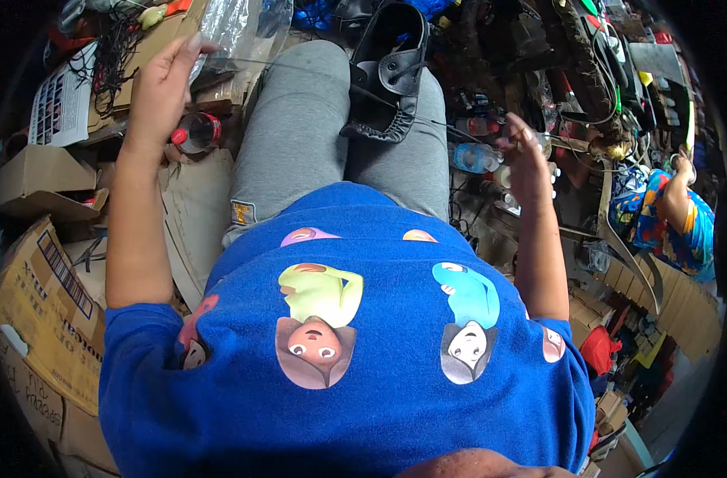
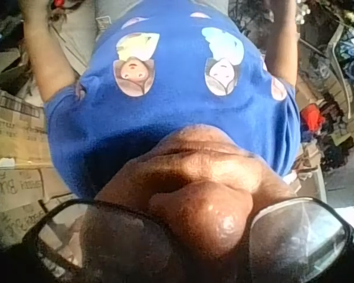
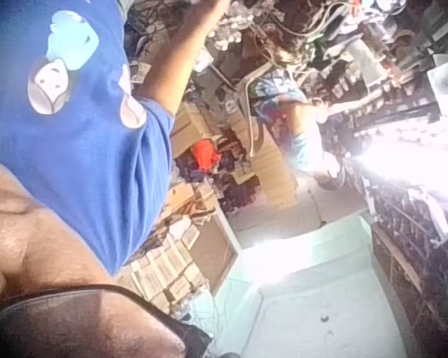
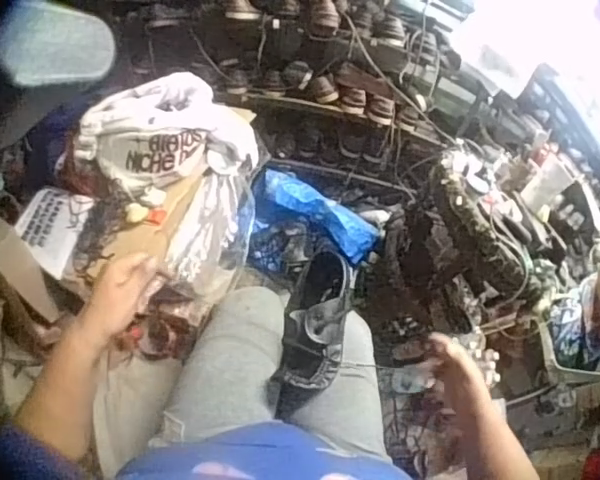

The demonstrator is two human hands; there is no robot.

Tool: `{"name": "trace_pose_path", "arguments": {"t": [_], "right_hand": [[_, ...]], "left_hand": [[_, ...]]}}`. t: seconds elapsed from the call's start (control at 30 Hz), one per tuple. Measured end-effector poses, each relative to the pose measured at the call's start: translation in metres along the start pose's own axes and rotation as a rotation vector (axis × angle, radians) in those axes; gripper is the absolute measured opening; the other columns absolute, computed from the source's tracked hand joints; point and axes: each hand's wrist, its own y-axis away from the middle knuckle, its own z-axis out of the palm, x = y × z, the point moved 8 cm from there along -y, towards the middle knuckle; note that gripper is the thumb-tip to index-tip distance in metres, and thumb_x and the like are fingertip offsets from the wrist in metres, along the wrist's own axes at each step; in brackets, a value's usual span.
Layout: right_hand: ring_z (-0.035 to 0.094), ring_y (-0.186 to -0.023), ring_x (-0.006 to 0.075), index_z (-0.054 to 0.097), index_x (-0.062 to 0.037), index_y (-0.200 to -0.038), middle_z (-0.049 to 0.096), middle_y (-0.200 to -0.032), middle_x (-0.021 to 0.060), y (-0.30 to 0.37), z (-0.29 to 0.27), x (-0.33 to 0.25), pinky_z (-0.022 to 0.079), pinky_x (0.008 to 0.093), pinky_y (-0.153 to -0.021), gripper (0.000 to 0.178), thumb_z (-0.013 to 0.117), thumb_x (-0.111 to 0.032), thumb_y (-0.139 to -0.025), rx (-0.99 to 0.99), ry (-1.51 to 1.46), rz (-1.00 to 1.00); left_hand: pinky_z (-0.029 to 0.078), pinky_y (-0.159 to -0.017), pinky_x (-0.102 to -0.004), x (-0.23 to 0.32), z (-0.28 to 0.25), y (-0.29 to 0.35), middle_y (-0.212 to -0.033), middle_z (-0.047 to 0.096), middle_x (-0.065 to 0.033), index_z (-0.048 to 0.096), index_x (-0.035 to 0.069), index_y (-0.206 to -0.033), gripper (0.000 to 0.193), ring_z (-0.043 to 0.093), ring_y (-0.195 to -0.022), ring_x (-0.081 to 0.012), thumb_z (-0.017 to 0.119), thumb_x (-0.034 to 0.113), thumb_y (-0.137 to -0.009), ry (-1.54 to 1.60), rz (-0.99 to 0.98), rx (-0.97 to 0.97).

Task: Insert and thread laces through the eyelets of a black shoe.

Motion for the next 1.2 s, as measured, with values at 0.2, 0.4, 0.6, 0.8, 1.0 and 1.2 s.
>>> {"name": "trace_pose_path", "arguments": {"t": [0.2, 0.4, 0.6, 0.8, 1.0, 1.2], "right_hand": [[0.059, -0.092, 0.0288, 0.07, -0.0076, -0.092, 0.065, -0.092, 0.0129, -0.006, 0.144, -0.066, 0.046, 0.0381, -0.082, 0.029, 0.066, -0.034, -0.081, -0.387, 1.091, -0.562], [0.057, -0.068, 0.0356, 0.063, -0.0015, -0.081, 0.059, -0.074, 0.0198, -0.007, 0.187, -0.033, 0.046, 0.0419, -0.064, 0.025, 0.062, -0.026, -0.082, -0.687, 1.305, -0.522], [0.049, -0.06, 0.0318, 0.054, 0.0026, -0.072, 0.048, -0.064, 0.0194, 0.01, 0.164, -0.037, 0.04, 0.0411, -0.058, 0.022, 0.059, -0.016, -0.081, -0.627, 1.075, -0.394], [0.051, -0.066, 0.0137, 0.058, 0.0015, -0.074, 0.052, -0.07, 0.0063, 0.03, 0.119, -0.055, 0.041, 0.0309, -0.06, 0.022, 0.062, -0.016, -0.086, -0.4, 0.758, -0.117], [0.058, -0.07, 0.0198, 0.069, -0.01, -0.102, 0.056, -0.08, 0.008, 0.03, 0.147, -0.055, 0.047, 0.0307, -0.063, 0.022, 0.068, -0.008, -0.08, -0.395, 1.051, -0.427], [0.059, -0.07, 0.0251, 0.071, -0.0122, -0.1, 0.056, -0.077, 0.01, 0.024, 0.16, -0.053, 0.048, 0.0351, -0.064, 0.025, 0.066, -0.006, -0.076, -0.41, 1.195, -0.592]], "left_hand": [[0.044, -0.09, -0.031, 0.1, 0.12, -0.009, -0.107, 0.062, -0.01, 0.054, 0.005, -0.121, 0.052, 0.058, -0.101, -0.0196, 0.07, 0.032, -0.08, -0.134, 0.564, -0.038], [0.042, -0.094, -0.0363, 0.098, 0.214, -0.036, -0.122, 0.052, -0.0219, 0.047, 0.0, -0.125, 0.078, 0.052, -0.112, -0.0337, 0.078, 0.042, -0.067, -0.255, 0.478, -0.484], [0.042, -0.094, -0.0354, 0.102, 0.216, -0.033, -0.117, 0.053, -0.0206, 0.048, -0.002, -0.124, 0.076, 0.053, -0.11, -0.0331, 0.077, 0.04, -0.068, -0.209, 0.5, -0.496], [0.043, -0.092, -0.0327, 0.101, 0.213, -0.04, -0.113, 0.059, -0.0157, 0.051, -0.004, -0.117, 0.062, 0.056, -0.106, -0.0267, 0.078, 0.023, -0.069, -0.168, 0.458, -0.549], [0.041, -0.093, -0.0265, 0.1, 0.22, -0.031, -0.106, 0.062, -0.0022, 0.052, -0.001, -0.119, 0.054, 0.053, -0.099, -0.0093, 0.073, 0.004, -0.07, 0.235, 0.375, -0.921], [0.044, -0.091, -0.0268, 0.093, 0.226, -0.032, -0.102, 0.063, -0.0013, 0.054, 0.0, -0.116, 0.049, 0.055, -0.095, -0.0086, 0.072, 0.002, -0.071, 0.271, 0.314, -0.95]]}}
